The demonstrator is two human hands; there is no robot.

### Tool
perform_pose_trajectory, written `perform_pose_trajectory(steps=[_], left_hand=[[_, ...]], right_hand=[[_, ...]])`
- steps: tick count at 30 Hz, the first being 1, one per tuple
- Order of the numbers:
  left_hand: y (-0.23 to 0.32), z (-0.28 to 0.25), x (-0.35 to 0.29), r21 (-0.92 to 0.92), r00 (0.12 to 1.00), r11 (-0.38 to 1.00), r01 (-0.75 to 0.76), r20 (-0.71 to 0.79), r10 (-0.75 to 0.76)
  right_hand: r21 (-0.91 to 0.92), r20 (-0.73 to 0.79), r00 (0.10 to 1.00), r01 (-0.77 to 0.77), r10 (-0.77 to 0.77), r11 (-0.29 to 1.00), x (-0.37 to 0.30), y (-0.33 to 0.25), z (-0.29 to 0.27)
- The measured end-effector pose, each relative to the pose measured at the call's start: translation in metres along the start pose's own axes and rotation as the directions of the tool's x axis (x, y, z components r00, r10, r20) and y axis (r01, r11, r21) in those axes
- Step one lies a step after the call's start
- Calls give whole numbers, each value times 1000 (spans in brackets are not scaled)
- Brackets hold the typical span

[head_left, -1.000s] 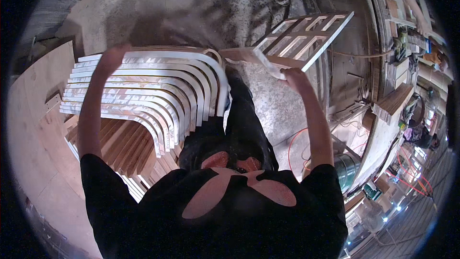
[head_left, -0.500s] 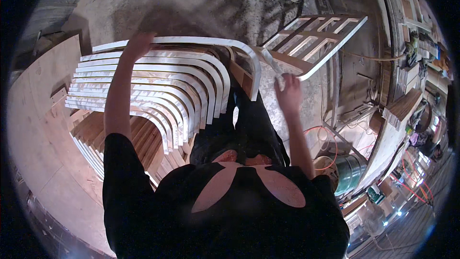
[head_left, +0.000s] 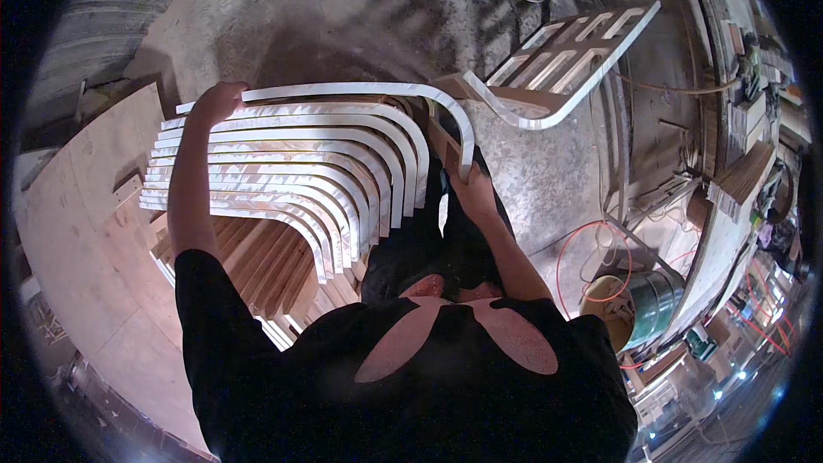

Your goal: Assembling wooden frame components for furniture using a pneumatic nail gun and a hammer.

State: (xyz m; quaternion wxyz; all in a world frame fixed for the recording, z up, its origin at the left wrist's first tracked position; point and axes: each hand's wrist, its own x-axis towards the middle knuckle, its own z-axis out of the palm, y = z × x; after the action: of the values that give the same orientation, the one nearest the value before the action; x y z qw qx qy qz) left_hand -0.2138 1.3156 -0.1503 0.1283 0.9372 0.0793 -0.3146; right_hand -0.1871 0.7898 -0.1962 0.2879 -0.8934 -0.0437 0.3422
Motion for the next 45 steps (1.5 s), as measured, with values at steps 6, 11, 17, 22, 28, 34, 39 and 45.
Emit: perform_pose_trajectory(steps=[6, 11, 17, 22, 28, 34, 39, 45], left_hand=[[9, -26, -7, -100, 987, 992, 76, 150, -61], [-57, 8, -5, 180, 989, 973, -143, 67, 133], [-79, 29, -4, 243, 981, 951, -193, 18, 194], [-58, 44, -7, 85, 967, 992, 90, -247, -67], [-23, 56, -24, 130, 915, 945, 302, -317, -248], [-4, 31, -29, -79, 926, 951, 300, -217, -310], [-4, 37, -31, -99, 894, 912, 398, -179, -410], [22, 47, -38, 60, 798, 869, 492, -429, -422]], right_hand=[[332, 214, 976, -45, -29, 942, -34, -42, -22], [377, 338, 931, -4, -134, 926, -32, -38, 2], [335, 367, 927, -53, -78, 941, -33, -41, 3], [176, 332, 935, 67, -123, 982, -5, 3, 22], [539, 591, 775, -587, 226, 604, 21, -10, 12], [357, 505, 857, -317, 103, 879, 27, -9, 9], [326, 509, 859, -245, 48, 913, 38, 30, 38], [174, 508, 859, -178, 67, 968, 27, -13, 18]])
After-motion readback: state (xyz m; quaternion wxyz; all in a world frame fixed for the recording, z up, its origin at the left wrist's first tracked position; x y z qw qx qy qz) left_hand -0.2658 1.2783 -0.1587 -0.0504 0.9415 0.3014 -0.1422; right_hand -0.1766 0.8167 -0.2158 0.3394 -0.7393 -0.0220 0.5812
